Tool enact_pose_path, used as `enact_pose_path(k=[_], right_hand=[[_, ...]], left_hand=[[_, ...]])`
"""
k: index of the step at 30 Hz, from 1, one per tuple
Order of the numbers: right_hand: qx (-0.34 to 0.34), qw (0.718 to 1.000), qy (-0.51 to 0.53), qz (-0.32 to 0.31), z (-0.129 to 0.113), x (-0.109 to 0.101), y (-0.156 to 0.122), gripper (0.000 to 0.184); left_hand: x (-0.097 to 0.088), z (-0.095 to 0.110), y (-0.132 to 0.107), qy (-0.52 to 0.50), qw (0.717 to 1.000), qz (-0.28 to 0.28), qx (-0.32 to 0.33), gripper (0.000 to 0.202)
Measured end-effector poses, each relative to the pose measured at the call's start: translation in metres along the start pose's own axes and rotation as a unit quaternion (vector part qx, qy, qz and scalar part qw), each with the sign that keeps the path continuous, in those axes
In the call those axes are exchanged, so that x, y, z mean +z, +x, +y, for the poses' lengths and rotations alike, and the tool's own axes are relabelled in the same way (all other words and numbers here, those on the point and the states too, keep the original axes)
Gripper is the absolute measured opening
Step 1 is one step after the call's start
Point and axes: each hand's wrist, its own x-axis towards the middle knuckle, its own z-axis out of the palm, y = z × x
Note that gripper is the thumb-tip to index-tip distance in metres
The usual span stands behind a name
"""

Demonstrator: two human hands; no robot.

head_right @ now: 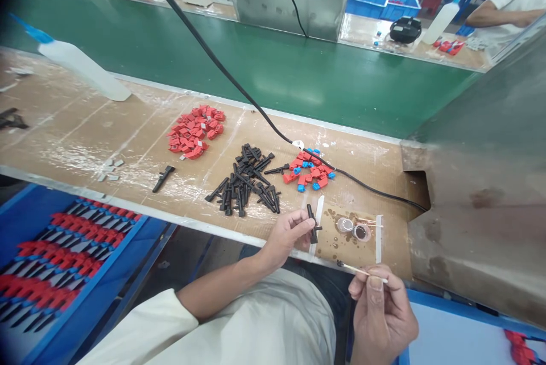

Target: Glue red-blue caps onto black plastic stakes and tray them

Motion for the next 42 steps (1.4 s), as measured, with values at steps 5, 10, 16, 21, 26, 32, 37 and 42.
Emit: enact_pose_path(k=[5, 10, 16, 21, 26, 32, 37, 42], right_hand=[[0.001, 1.000, -0.009, 0.011, 0.001, 0.000, 0.001, 0.015], [-0.004, 0.999, -0.031, 0.044, 0.004, -0.002, 0.002, 0.022], [-0.023, 0.989, -0.078, 0.122, 0.009, -0.007, 0.010, 0.030], [-0.103, 0.949, -0.274, 0.118, 0.018, -0.019, 0.019, 0.018], [-0.186, 0.888, -0.420, 0.041, 0.031, -0.027, 0.031, 0.019], [-0.225, 0.866, -0.446, -0.013, 0.043, -0.028, 0.037, 0.016], [-0.205, 0.864, -0.458, -0.028, 0.046, -0.031, 0.038, 0.026], [-0.114, 0.891, -0.440, -0.003, 0.046, -0.036, 0.034, 0.055]], left_hand=[[-0.001, 0.002, -0.001, 0.006, 1.000, 0.009, -0.003, 0.050], [-0.002, 0.001, 0.000, 0.008, 1.000, 0.012, -0.007, 0.050], [-0.001, -0.001, 0.002, 0.008, 1.000, 0.016, -0.005, 0.049], [-0.001, -0.002, 0.002, 0.005, 1.000, 0.017, -0.007, 0.050], [0.000, -0.003, 0.002, 0.006, 1.000, 0.025, -0.013, 0.049], [-0.001, -0.005, 0.003, 0.004, 1.000, 0.022, -0.018, 0.050], [-0.001, -0.006, 0.004, -0.001, 1.000, 0.020, -0.017, 0.050], [0.000, -0.007, 0.006, -0.037, 0.999, 0.012, -0.018, 0.051]])
